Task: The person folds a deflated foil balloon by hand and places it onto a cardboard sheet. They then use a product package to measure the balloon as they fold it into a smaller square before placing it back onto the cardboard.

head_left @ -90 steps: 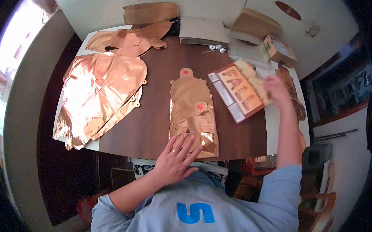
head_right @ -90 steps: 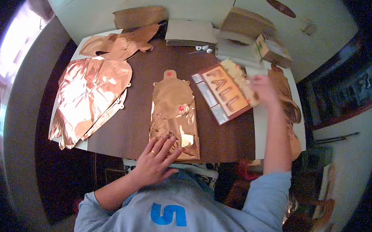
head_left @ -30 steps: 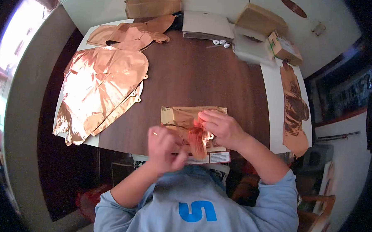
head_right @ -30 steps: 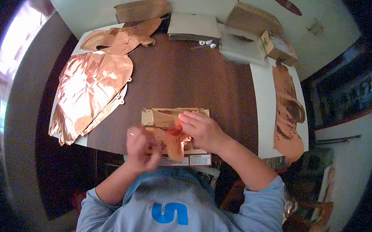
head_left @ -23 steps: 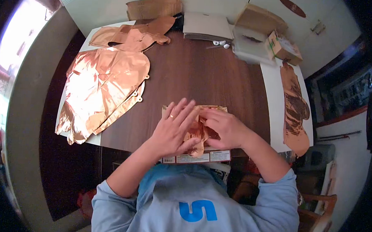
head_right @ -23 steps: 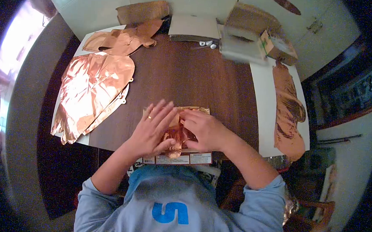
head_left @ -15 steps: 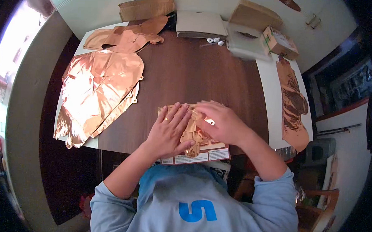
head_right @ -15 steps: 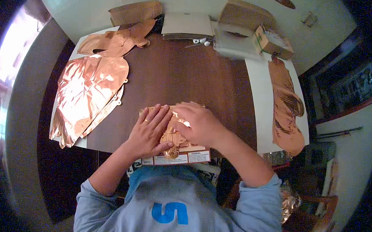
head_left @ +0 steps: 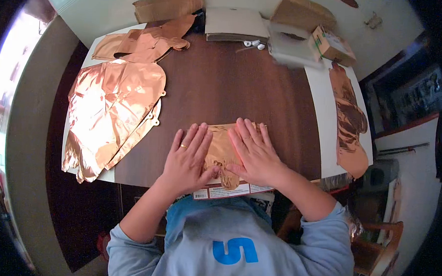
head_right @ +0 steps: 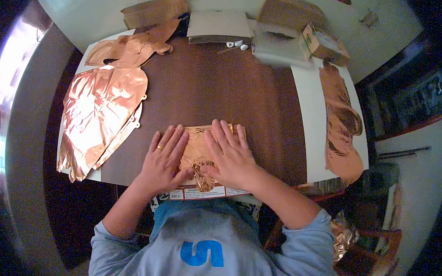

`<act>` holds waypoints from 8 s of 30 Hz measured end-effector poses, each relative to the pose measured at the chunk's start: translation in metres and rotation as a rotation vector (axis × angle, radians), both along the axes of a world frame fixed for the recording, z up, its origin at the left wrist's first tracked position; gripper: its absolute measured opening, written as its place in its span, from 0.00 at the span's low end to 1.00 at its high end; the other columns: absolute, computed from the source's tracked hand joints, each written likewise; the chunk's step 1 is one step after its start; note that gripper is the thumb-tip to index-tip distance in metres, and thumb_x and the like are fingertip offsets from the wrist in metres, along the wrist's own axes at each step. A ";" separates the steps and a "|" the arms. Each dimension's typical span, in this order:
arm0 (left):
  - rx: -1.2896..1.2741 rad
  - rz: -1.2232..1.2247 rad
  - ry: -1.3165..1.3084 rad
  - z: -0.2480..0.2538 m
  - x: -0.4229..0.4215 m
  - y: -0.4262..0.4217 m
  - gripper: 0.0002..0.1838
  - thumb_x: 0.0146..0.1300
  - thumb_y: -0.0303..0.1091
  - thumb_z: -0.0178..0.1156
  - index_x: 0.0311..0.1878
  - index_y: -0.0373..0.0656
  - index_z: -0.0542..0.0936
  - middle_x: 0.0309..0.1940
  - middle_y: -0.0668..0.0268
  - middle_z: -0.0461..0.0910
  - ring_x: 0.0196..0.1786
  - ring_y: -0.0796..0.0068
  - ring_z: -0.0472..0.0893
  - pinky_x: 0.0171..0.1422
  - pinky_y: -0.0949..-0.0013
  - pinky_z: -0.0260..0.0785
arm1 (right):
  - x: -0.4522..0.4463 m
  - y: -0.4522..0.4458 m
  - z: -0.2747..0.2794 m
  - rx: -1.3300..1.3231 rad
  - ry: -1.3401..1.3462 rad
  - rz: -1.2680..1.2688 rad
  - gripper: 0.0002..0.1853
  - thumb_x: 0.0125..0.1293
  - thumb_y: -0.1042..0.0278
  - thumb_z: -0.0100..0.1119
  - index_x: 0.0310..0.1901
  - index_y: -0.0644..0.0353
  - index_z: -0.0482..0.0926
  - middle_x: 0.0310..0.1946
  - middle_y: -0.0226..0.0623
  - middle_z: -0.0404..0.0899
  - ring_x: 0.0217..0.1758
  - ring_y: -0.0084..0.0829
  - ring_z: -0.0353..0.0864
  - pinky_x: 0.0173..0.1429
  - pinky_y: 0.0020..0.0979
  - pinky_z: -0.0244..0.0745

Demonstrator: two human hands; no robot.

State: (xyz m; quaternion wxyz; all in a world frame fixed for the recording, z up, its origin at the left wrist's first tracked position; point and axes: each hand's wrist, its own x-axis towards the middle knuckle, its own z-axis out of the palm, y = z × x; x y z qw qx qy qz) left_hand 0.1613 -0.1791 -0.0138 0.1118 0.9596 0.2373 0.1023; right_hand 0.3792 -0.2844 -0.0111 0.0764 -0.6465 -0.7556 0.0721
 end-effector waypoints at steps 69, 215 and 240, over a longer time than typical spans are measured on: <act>-1.544 -0.026 -0.374 0.030 0.030 0.032 0.23 0.74 0.25 0.55 0.70 0.31 0.69 0.56 0.62 0.82 0.56 0.78 0.80 0.61 0.72 0.75 | -0.066 -0.110 -0.014 0.140 1.818 -0.806 0.12 0.72 0.60 0.60 0.48 0.60 0.82 0.39 0.26 0.82 0.36 0.16 0.76 0.37 0.23 0.70; -1.216 0.525 -0.283 0.028 0.008 -0.012 0.33 0.70 0.23 0.57 0.74 0.40 0.55 0.36 0.55 0.84 0.34 0.70 0.84 0.37 0.69 0.78 | 0.016 -0.046 0.026 -0.079 0.642 -0.500 0.19 0.63 0.78 0.59 0.57 0.59 0.74 0.34 0.42 0.81 0.37 0.43 0.83 0.42 0.40 0.79; -0.987 0.509 -0.280 0.022 0.010 -0.018 0.39 0.66 0.29 0.62 0.76 0.40 0.55 0.40 0.55 0.80 0.38 0.67 0.85 0.41 0.66 0.78 | 0.009 -0.052 0.000 0.347 0.140 -0.193 0.24 0.61 0.69 0.65 0.59 0.64 0.76 0.60 0.46 0.77 0.62 0.45 0.74 0.66 0.46 0.68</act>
